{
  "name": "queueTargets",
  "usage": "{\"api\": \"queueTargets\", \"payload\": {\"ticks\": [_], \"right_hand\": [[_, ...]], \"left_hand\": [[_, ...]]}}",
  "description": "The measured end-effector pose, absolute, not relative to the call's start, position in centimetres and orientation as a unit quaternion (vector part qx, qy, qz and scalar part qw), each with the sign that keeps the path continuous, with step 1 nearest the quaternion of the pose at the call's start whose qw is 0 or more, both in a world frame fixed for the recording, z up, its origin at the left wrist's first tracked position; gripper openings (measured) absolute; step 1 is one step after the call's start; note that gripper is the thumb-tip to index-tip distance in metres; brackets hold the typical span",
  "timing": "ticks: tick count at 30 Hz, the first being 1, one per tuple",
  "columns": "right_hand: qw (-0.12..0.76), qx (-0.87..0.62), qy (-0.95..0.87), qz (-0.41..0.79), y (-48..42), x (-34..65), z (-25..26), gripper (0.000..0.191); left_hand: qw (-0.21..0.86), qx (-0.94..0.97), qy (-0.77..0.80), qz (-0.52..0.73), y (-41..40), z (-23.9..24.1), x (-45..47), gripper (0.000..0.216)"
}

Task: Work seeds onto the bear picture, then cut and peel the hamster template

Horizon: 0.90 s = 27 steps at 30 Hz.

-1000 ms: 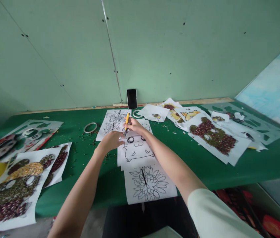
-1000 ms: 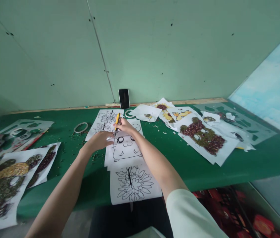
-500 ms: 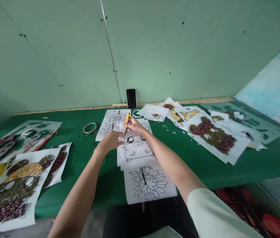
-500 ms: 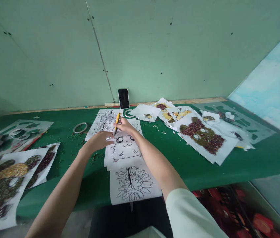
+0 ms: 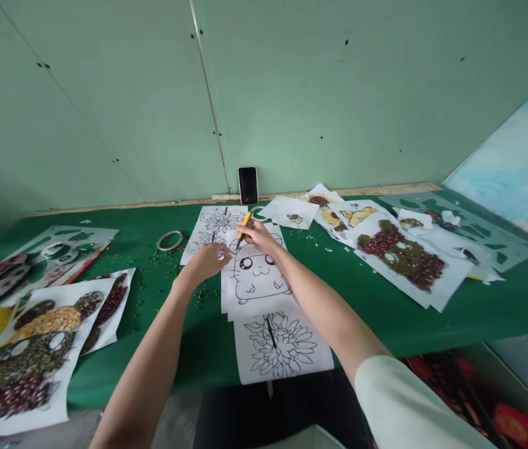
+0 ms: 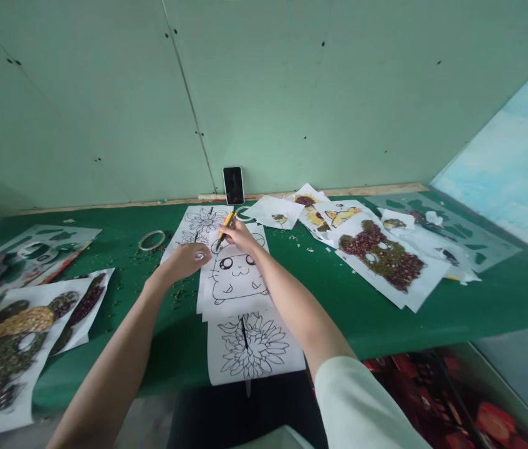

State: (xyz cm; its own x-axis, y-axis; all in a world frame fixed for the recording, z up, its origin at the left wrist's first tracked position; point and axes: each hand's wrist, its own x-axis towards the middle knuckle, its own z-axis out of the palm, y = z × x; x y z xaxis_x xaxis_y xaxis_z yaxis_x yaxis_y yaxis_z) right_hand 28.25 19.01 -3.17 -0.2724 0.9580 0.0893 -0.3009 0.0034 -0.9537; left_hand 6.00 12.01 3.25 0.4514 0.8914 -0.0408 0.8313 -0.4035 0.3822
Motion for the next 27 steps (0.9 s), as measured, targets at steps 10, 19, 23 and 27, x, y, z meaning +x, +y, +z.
{"api": "queueTargets", "payload": {"ticks": [10, 19, 23, 27], "right_hand": [[0.4, -0.387, -0.638, 0.532, 17.3, 27.8, -2.2, 0.039], [0.35, -0.36, -0.67, 0.546, 16.1, 27.7, -1.1, 0.047], [0.344, -0.356, -0.667, 0.556, 16.0, 27.7, -0.8, 0.047], [0.349, -0.353, -0.662, 0.562, 15.9, 27.6, -0.6, 0.045]], "left_hand": [[0.133, 0.817, 0.555, 0.082, 12.2, 4.0, 5.4, 0.042], [0.134, 0.817, 0.555, 0.079, 12.1, 4.0, 5.6, 0.047], [0.134, 0.815, 0.557, 0.085, 12.1, 4.1, 5.6, 0.04], [0.127, 0.817, 0.554, 0.097, 12.0, 4.1, 5.7, 0.036]]}}
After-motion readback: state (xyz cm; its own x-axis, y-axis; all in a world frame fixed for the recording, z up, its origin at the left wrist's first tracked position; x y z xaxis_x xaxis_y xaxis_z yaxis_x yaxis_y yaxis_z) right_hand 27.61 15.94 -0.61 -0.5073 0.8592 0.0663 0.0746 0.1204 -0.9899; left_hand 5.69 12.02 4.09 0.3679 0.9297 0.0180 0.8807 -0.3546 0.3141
